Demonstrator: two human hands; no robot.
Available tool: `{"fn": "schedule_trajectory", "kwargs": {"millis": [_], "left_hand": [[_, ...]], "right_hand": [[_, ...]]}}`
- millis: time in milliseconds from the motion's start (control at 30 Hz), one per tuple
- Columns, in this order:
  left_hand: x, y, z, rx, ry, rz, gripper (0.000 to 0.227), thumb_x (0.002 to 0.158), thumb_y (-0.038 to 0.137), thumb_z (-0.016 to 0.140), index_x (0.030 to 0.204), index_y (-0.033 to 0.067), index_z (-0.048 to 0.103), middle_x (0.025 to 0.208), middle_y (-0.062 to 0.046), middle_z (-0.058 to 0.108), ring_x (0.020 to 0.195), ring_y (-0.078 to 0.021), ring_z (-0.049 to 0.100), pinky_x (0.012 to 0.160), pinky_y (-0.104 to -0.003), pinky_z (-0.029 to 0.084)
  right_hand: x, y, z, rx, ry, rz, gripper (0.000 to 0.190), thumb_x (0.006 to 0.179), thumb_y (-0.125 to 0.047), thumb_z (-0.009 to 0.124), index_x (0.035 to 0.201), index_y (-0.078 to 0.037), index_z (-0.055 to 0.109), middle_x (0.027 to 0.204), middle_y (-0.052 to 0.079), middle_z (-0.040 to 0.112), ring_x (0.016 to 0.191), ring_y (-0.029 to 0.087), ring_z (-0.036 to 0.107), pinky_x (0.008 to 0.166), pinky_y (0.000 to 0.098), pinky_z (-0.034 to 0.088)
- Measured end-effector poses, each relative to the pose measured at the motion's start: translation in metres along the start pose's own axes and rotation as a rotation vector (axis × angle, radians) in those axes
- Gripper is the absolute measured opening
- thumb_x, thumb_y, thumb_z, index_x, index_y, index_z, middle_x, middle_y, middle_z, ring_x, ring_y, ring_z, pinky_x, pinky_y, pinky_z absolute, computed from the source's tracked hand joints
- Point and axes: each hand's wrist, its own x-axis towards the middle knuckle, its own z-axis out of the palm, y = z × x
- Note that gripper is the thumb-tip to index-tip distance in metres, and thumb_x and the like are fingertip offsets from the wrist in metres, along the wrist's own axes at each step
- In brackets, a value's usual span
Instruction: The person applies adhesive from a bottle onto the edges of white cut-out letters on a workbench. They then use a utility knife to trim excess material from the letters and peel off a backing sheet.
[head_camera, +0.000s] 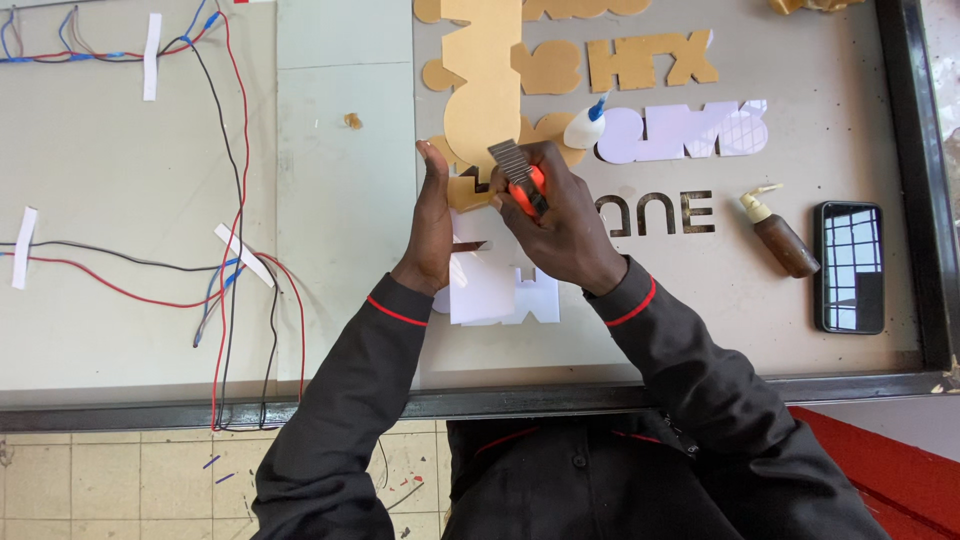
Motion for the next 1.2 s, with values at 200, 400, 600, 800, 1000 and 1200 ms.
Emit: {"fn": "schedule_trajectory", "kwargs": {"millis": [200,400,600,800,1000,1200], "left_hand": [[0.015,-0.030,-0.019,-0.269,-0.127,0.094,0.100,0.103,0.087,0.037,0.182,0.0274,0.019,0.174,-0.019,0.055,0.154,-0.0401,0.061,0.129,-0.069,0.048],[0.011,-0.017,0.005,-0.366,-0.182,0.046,0.092,0.103,0.086,0.046,0.153,0.0103,0.064,0.129,-0.015,0.083,0.101,-0.0255,0.085,0.098,-0.049,0.073],[0.019,-0.007,-0.011,-0.539,-0.357,-0.127,0.090,0.091,0.083,0.061,0.129,0.0022,0.071,0.108,-0.015,0.073,0.075,-0.0276,0.064,0.069,-0.042,0.054],[0.017,-0.001,-0.012,-0.307,-0.340,-0.258,0.100,0.090,0.086,0.055,0.132,-0.0027,0.073,0.097,-0.016,0.077,0.072,-0.0227,0.070,0.062,-0.032,0.052],[0.004,0.022,-0.007,-0.208,-0.208,-0.290,0.088,0.088,0.081,0.061,0.123,0.0028,0.077,0.092,-0.011,0.074,0.065,-0.0174,0.066,0.057,-0.030,0.049],[0.010,0.019,-0.021,-0.268,-0.353,-0.347,0.085,0.092,0.077,0.065,0.123,-0.0006,0.077,0.096,-0.015,0.079,0.065,-0.0205,0.072,0.059,-0.032,0.057]], "right_hand": [[-0.001,0.003,0.005,0.278,0.094,0.067,0.029,0.109,0.008,0.067,0.126,-0.006,0.048,0.105,0.013,0.071,0.065,0.017,0.066,0.057,0.0338,0.059],[0.008,-0.020,-0.001,0.383,0.196,0.072,0.036,0.107,0.005,0.072,0.129,-0.006,0.045,0.112,0.018,0.071,0.067,0.020,0.073,0.056,0.0370,0.067],[0.017,-0.002,-0.037,0.436,0.393,0.191,0.037,0.103,0.001,0.073,0.120,-0.013,0.044,0.119,0.017,0.066,0.079,0.026,0.069,0.055,0.0382,0.062],[0.020,0.001,-0.066,0.590,0.494,0.183,0.036,0.102,-0.001,0.075,0.122,-0.019,0.050,0.109,0.012,0.060,0.086,0.029,0.075,0.065,0.0369,0.061],[0.019,0.001,-0.082,0.634,0.537,0.101,0.039,0.106,0.004,0.074,0.124,-0.020,0.049,0.109,0.010,0.053,0.087,0.032,0.072,0.077,0.0432,0.066],[0.021,0.021,-0.136,0.812,0.703,0.048,0.039,0.108,0.004,0.079,0.126,-0.017,0.051,0.104,0.016,0.070,0.095,0.026,0.074,0.089,0.0388,0.066]]}}
